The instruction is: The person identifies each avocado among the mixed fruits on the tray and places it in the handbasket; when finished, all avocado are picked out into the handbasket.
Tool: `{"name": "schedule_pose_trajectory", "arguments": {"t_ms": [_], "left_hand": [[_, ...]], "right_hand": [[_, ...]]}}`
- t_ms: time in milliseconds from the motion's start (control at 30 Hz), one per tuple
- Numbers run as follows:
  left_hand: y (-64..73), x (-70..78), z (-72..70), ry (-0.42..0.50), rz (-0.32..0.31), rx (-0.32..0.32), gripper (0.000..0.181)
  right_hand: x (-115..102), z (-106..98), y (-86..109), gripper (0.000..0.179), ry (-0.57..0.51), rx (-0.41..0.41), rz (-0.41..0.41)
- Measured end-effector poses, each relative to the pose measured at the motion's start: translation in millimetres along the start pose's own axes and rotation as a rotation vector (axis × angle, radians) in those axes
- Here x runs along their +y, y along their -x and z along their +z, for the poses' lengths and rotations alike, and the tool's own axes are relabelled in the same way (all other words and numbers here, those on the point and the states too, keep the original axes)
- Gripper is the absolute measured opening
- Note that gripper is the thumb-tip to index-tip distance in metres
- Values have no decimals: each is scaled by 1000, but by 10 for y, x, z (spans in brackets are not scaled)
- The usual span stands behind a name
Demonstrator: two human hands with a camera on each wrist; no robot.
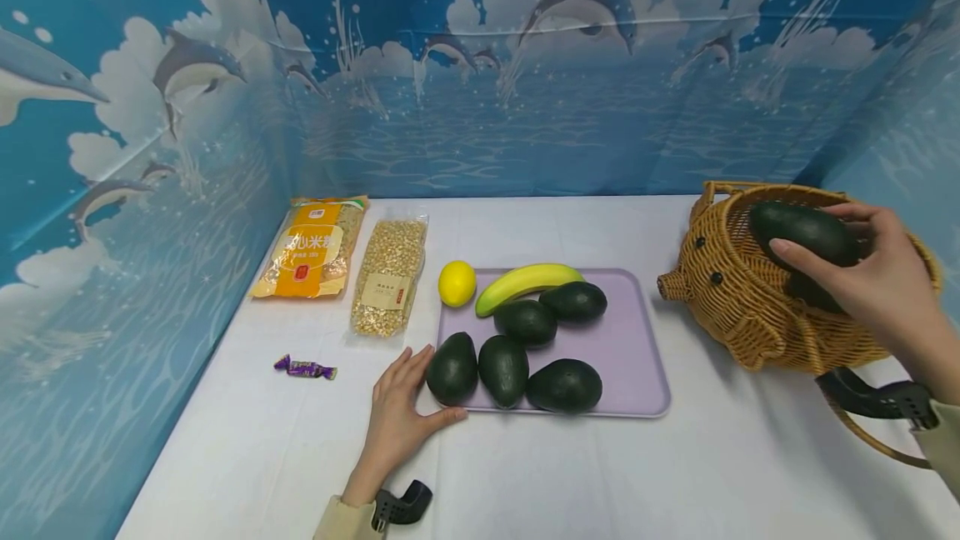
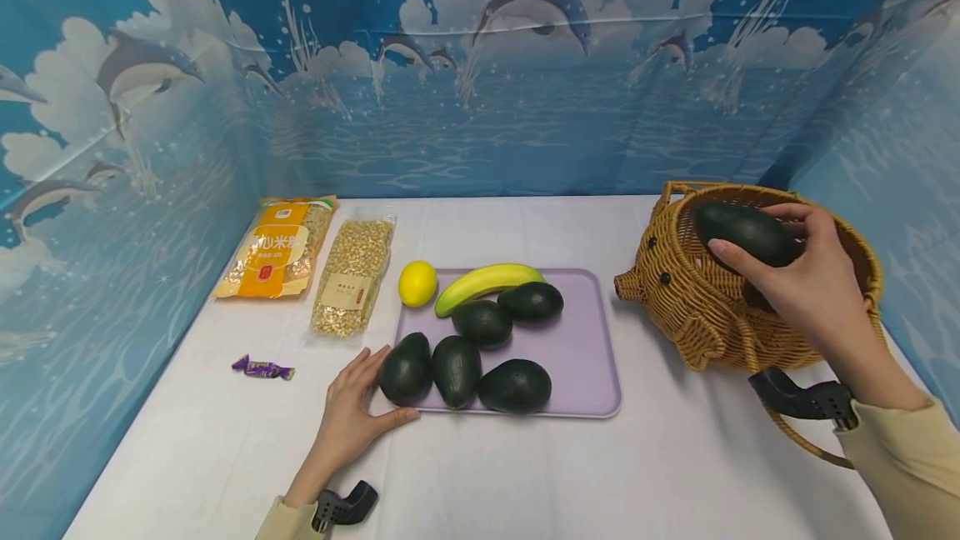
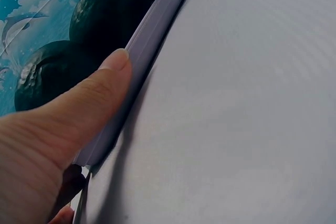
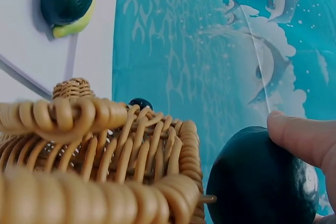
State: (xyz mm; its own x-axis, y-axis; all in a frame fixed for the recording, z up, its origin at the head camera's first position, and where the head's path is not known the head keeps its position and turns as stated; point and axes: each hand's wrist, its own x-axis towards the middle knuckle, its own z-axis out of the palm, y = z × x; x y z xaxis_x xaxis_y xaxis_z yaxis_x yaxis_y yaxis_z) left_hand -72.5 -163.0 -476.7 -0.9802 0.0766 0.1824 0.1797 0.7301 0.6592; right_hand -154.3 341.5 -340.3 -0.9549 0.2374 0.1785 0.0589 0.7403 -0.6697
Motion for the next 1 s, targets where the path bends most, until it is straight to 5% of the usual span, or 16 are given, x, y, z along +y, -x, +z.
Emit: {"name": "schedule_pose_trajectory", "arguments": {"t_ms": [133,500,1000], "left_hand": [[0,-5,2,-4,-2,1,97],[2,9,-12,8,10,9,95],[6,5,-4,12,3,7,96]], "right_hand": [[-48,-23,2,87,-29,-36,8],[547,57,-273,92,-38,-63,20],[87,-46,-75,92,37,-115,79]]}}
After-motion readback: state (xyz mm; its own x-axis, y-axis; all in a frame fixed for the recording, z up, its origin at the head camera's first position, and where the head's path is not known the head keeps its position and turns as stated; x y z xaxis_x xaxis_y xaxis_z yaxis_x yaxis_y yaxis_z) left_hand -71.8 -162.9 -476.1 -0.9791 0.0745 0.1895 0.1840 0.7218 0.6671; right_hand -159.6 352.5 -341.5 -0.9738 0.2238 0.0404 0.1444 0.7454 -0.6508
